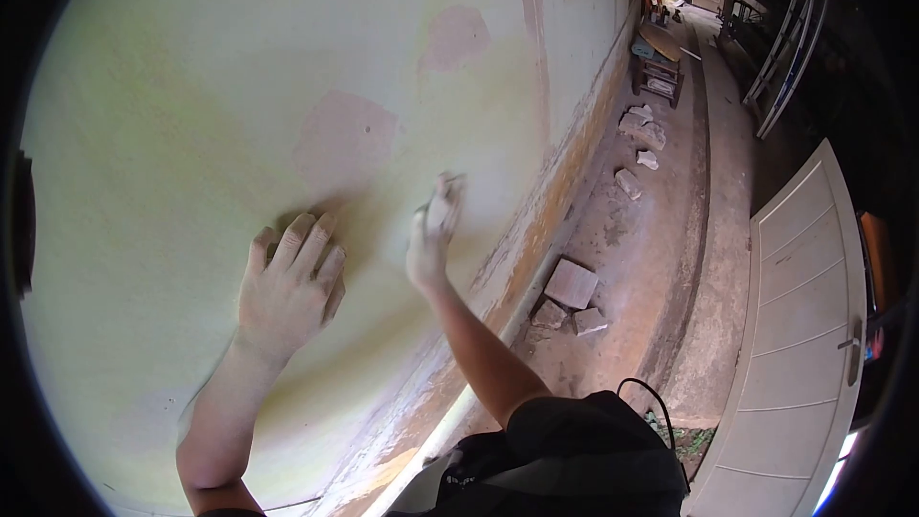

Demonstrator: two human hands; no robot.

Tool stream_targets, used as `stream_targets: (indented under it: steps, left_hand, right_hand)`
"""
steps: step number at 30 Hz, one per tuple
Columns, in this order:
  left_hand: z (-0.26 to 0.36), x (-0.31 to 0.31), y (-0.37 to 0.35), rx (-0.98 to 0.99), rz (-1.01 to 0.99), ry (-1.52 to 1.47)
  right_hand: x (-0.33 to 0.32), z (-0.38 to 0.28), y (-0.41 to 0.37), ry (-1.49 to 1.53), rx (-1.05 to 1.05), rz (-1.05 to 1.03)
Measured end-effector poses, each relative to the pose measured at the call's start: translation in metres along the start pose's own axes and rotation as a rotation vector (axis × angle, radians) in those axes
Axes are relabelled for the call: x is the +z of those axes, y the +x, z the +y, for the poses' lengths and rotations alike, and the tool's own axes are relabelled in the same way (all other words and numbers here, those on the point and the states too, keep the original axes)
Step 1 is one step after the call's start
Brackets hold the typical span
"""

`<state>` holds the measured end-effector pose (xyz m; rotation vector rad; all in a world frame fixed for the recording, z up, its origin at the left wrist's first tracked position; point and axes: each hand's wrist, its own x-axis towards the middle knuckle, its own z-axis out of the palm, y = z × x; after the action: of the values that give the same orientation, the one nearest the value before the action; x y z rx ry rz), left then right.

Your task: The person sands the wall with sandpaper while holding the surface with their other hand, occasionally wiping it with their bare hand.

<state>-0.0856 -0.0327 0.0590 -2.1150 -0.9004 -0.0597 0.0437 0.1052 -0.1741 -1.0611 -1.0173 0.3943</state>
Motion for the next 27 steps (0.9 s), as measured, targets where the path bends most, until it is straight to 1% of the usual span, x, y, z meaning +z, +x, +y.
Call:
stream_targets:
  steps: [2, 3, 5, 7, 9, 11, 12, 16, 18, 19, 21, 22, 24, 26, 27]
  left_hand:
    - [0.003, 0.0, -0.003, 0.019, -0.01, 0.002]
    - [0.003, 0.001, -0.003, 0.013, 0.004, 0.0]
    - [0.002, 0.004, -0.005, 0.025, 0.021, 0.009]
    - [0.004, 0.006, -0.009, 0.022, 0.022, 0.005]
    - [0.004, 0.006, -0.007, 0.021, 0.025, -0.004]
    - [0.005, 0.006, -0.008, 0.006, 0.027, -0.02]
    - [0.006, 0.006, -0.007, 0.003, 0.028, -0.023]
    - [0.007, 0.007, -0.005, 0.01, 0.02, -0.013]
    - [0.007, 0.008, -0.005, 0.01, 0.007, -0.013]
    - [0.009, 0.008, -0.007, 0.011, -0.004, -0.019]
    - [0.01, 0.01, -0.009, 0.022, -0.003, -0.012]
    - [0.009, 0.011, -0.009, 0.019, 0.012, 0.001]
    - [0.008, 0.011, -0.01, 0.027, 0.001, 0.0]
    - [0.008, 0.009, -0.009, 0.02, -0.002, -0.01]
    - [0.007, 0.009, -0.008, 0.026, -0.004, -0.016]
  right_hand:
    - [0.0, -0.035, -0.058, -0.126, -0.347, -0.132]
    - [-0.002, -0.026, -0.062, -0.12, -0.342, -0.115]
    - [-0.01, 0.017, -0.062, -0.201, -0.394, -0.231]
    - [-0.014, 0.054, -0.024, -0.086, -0.159, -0.075]
    - [-0.018, 0.102, 0.019, 0.186, 0.004, 0.076]
    - [-0.03, 0.11, 0.059, 0.244, 0.289, 0.155]
    - [-0.032, 0.104, 0.055, 0.235, 0.286, 0.15]
    - [-0.002, 0.021, 0.017, 0.05, -0.015, 0.039]
    - [-0.001, -0.031, -0.037, -0.139, -0.285, -0.112]
    - [-0.005, -0.024, -0.047, -0.138, -0.271, -0.113]
    - [-0.011, -0.001, -0.056, -0.098, -0.387, -0.227]
    - [-0.01, 0.013, -0.048, -0.094, -0.388, -0.22]
    - [-0.011, 0.043, -0.029, -0.066, -0.264, -0.09]
    - [-0.017, 0.064, -0.003, -0.056, -0.18, -0.031]
    - [-0.023, 0.073, 0.017, 0.119, -0.007, 0.026]
